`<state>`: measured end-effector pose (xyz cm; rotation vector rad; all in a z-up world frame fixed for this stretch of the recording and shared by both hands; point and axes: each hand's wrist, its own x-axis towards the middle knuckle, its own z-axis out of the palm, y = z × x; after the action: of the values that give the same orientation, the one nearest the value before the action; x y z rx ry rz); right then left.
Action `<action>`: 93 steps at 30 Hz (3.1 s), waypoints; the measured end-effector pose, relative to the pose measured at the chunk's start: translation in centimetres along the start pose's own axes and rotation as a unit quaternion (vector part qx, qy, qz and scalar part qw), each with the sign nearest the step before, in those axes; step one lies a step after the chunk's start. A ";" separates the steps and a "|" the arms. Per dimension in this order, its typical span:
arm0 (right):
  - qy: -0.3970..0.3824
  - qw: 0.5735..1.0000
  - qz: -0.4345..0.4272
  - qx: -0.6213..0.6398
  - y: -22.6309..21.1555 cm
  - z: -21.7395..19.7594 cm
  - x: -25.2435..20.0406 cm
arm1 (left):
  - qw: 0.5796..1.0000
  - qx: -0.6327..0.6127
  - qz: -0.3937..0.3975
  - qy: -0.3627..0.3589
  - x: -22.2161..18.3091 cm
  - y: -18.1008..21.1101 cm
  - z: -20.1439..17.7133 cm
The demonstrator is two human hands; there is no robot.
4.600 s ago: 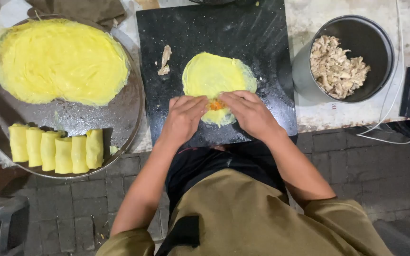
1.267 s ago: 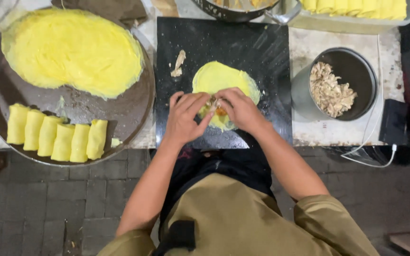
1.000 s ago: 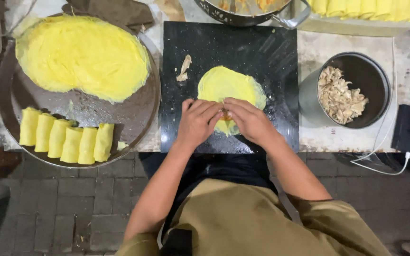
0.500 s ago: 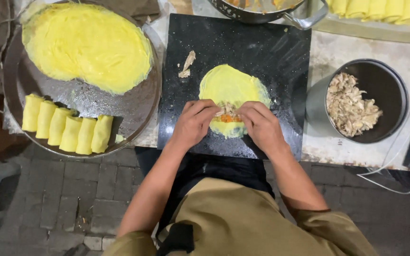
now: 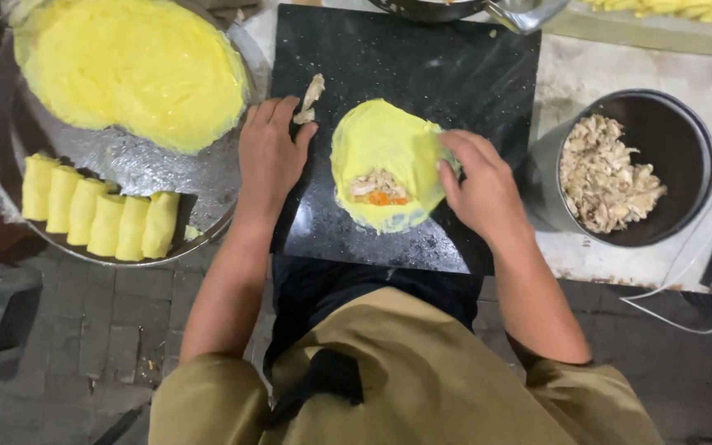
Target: Filling and rolling yellow crepes with a savory mixture in a bakery production area.
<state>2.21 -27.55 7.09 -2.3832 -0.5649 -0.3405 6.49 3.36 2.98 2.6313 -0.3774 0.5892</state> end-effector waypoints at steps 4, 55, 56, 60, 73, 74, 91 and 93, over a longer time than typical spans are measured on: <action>-0.025 0.999 0.011 -0.017 -0.7 0.4 0.1 | 1.000 -0.011 -0.005 0.005 0.1 -0.4 2.3; -0.318 0.823 0.333 -0.333 8.1 -11.9 -2.8 | 0.971 -0.145 0.186 -0.024 -5.1 6.3 -0.7; -0.318 0.823 0.321 -0.345 8.9 -11.6 -3.1 | 0.972 -0.151 0.177 -0.026 -5.2 6.3 -0.6; -0.313 0.837 0.297 -0.337 10.7 -10.8 -3.9 | 0.970 -0.177 0.166 -0.023 -5.3 6.3 -0.4; -0.213 0.900 0.349 -0.150 10.4 -13.2 -4.3 | 0.968 -0.203 0.150 -0.004 -5.5 4.9 -1.7; -0.153 0.918 0.352 -0.103 9.2 -13.9 -4.1 | 0.968 -0.203 0.150 -0.004 -5.4 4.9 -1.7; -0.116 0.940 0.187 0.262 -2.9 2.0 0.1 | 0.933 -0.350 0.087 0.003 -3.6 6.3 -1.2; -0.122 0.973 0.119 0.154 -2.7 3.4 -0.2 | 0.931 -0.349 0.110 0.013 -3.5 6.7 -0.5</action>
<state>1.07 -23.55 5.93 -2.1703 -0.3990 0.1402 0.95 -1.68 4.09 1.9078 -0.7290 0.4468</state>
